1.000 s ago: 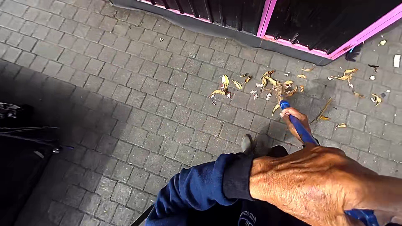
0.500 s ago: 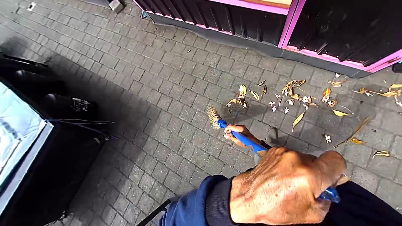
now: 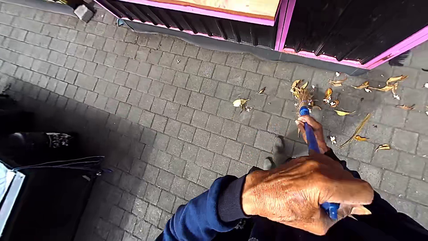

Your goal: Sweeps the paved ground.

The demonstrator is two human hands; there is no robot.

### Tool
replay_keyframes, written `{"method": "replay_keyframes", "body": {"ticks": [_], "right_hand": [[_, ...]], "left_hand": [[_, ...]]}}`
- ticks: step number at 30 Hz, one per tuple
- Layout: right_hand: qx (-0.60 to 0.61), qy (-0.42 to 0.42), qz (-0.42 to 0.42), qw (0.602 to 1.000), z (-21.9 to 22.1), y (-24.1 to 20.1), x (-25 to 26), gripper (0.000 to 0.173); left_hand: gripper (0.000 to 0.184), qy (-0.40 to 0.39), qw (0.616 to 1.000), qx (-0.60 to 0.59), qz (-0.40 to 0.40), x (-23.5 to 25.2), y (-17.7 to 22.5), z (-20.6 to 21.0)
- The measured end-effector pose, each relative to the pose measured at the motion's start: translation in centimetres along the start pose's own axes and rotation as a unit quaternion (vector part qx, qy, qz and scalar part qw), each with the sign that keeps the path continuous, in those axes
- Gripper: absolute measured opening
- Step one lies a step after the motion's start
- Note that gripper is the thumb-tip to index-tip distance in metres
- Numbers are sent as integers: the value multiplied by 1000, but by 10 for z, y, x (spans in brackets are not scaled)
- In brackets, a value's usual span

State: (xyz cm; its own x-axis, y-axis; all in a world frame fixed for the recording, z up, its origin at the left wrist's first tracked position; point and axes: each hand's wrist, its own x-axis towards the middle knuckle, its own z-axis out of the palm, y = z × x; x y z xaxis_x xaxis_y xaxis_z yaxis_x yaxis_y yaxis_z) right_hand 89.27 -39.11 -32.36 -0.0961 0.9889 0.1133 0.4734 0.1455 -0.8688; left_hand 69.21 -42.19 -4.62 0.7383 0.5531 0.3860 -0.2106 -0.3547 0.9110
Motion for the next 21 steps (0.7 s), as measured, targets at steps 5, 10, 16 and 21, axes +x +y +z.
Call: {"method": "replay_keyframes", "body": {"ticks": [5,10,16,21], "right_hand": [[-49,42,7,998,-28,-31,15,23],[116,-73,-55,989,62,-95,30,16],[238,-291,-115,919,219,-144,56,20],[148,-270,-41,950,255,-125,79,22]], "left_hand": [[16,-12,999,-3,46,15,14,-22],[22,10,998,51,27,-2,48,-52],[16,8,990,126,-64,-52,43,-126],[10,36,994,93,-53,-106,17,-185]]}}
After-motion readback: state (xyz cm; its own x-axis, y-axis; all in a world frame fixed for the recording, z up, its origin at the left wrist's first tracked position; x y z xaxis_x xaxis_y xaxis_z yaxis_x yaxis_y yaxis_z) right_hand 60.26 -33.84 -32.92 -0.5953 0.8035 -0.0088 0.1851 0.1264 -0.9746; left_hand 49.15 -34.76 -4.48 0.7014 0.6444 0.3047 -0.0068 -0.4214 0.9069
